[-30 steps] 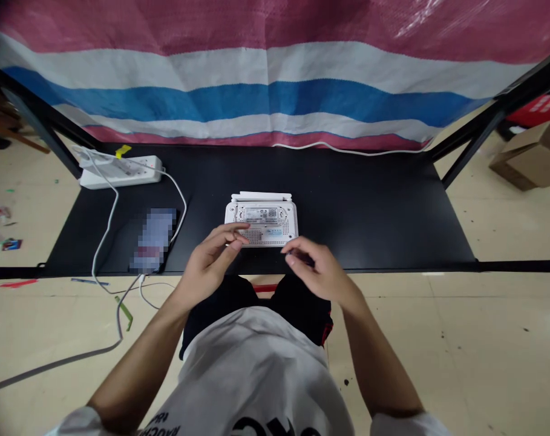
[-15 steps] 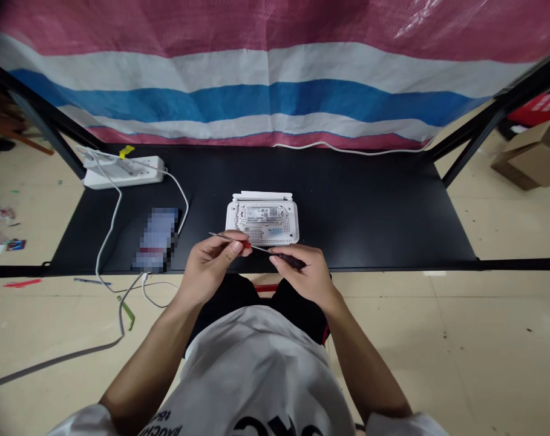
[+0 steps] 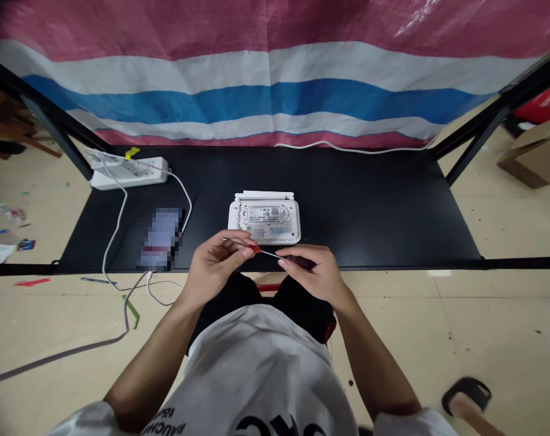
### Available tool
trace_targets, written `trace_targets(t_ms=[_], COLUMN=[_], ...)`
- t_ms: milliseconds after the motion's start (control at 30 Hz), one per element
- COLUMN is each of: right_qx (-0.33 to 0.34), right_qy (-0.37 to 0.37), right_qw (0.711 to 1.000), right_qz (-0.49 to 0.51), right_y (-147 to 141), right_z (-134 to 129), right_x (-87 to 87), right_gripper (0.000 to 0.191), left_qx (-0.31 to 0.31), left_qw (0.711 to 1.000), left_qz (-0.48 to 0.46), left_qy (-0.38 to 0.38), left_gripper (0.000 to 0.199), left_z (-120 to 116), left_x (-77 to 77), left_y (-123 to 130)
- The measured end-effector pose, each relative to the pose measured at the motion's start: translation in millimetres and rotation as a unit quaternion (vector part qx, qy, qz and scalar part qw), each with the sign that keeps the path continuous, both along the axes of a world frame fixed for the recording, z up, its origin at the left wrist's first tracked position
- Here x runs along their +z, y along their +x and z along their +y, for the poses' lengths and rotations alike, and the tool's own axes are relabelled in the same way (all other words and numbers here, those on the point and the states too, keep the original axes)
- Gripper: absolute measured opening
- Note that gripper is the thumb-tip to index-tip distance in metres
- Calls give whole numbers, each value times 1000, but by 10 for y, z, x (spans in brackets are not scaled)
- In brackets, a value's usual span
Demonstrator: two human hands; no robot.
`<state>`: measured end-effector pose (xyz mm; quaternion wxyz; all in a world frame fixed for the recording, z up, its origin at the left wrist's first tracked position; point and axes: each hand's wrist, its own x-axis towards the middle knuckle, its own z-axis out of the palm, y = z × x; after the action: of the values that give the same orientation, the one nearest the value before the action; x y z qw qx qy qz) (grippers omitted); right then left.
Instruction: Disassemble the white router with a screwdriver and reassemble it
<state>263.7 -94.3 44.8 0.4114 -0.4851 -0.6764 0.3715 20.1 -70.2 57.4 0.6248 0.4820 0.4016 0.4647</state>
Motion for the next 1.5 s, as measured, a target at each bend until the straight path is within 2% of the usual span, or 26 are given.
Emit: trace_targets(t_ms=[133, 233, 367, 467, 700, 833, 933, 1100, 1233, 1333, 1433, 1500], right_qx=[32, 54, 33, 27, 85, 85, 87, 90, 85, 87, 78, 49], right_qy=[-14, -24, -12, -12, -36, -68, -84, -38, -28, -47, -56, -52], right_qw=[999, 998, 999, 999, 996, 992, 988, 995, 996, 995, 994, 994], right_qz=[-13, -20, -36, -33, 4, 56, 92, 21, -3, -19, -51, -80], right_y=[-6, -4, 77, 93, -101, -78, -39, -25, 8, 106, 299, 467], right_z=[20, 43, 53, 44, 39, 8, -13, 4, 20, 15, -10, -35], right_x=[48, 60, 30, -4, 56, 72, 49, 65, 62, 47, 76, 112], right_gripper=[19, 20, 18, 18, 20, 33, 20, 15, 15, 16, 17, 17], left_qx=[-16, -10, 29, 35, -32, -40, -66, -73, -66, -126, -204, -212], left_qw=[999, 999, 997, 997, 998, 997, 995, 994, 995, 988, 971, 968], left_qz=[24, 18, 36, 39, 9, 17, 24, 22, 29, 53, 55, 43], left_qy=[-14, -32, -58, -64, -60, -63, -72, -77, -73, -72, -110, -131], left_gripper=[22, 26, 30, 32, 32, 30, 29, 31, 32, 32, 38, 42], left_z=[-35, -40, -11, -6, -65, -41, -18, -30, -20, 32, 101, 153], left_x=[-18, -21, 12, 21, -84, -102, -62, 4, -38, -91, -103, -90], left_y=[56, 86, 51, 39, 157, 102, 50, 93, 167, 178, 149, 113])
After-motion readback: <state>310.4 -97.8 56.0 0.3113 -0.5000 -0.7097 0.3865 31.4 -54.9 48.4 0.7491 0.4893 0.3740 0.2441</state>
